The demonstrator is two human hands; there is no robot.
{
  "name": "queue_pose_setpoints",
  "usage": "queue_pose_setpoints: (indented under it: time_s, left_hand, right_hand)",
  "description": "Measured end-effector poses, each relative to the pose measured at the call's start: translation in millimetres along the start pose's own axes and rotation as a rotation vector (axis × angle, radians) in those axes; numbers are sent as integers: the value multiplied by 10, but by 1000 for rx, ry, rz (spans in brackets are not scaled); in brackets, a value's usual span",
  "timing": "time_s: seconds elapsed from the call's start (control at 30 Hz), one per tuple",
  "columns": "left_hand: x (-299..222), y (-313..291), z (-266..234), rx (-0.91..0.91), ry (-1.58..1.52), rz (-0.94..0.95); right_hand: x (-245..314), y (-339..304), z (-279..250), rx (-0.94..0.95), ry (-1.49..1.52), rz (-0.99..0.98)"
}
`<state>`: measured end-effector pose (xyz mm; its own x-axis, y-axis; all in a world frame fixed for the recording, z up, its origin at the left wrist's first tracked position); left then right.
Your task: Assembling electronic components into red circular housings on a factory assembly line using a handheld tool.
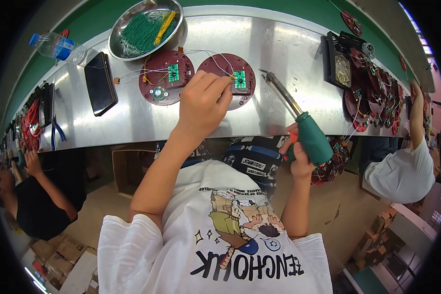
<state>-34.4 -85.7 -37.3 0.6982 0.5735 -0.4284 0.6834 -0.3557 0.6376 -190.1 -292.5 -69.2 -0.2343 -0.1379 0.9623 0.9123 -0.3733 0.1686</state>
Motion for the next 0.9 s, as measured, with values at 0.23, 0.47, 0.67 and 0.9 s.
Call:
queue_pose_setpoints:
  time_s: [0.23,0.47,0.67,0.9]
  left_hand:
    - [-19,-18,-28,8,43,15]
    - [-48,5,-19,23,125,6]
    - [-150,376,-283,93,289,27]
    - [-64,1353,684,254,84,309]
  right_hand:
    - [76,367,-197,-60,169,-87]
    - [13,599,-420,-252,292,-27]
    - [45,579,-393,-264,314,-60]
    - [-27,448,-582,-473,342,-187]
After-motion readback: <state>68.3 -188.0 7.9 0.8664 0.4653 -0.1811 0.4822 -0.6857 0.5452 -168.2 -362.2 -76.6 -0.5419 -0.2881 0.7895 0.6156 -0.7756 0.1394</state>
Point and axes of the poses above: each hand's wrist, its own y-axis towards the middle knuckle, its own z-axis out of the palm, x = y × z, the point moved 6 cm from there along y, towards the middle knuckle, and after that the axes turned 12 degrees about y, right-handed, at the moved point
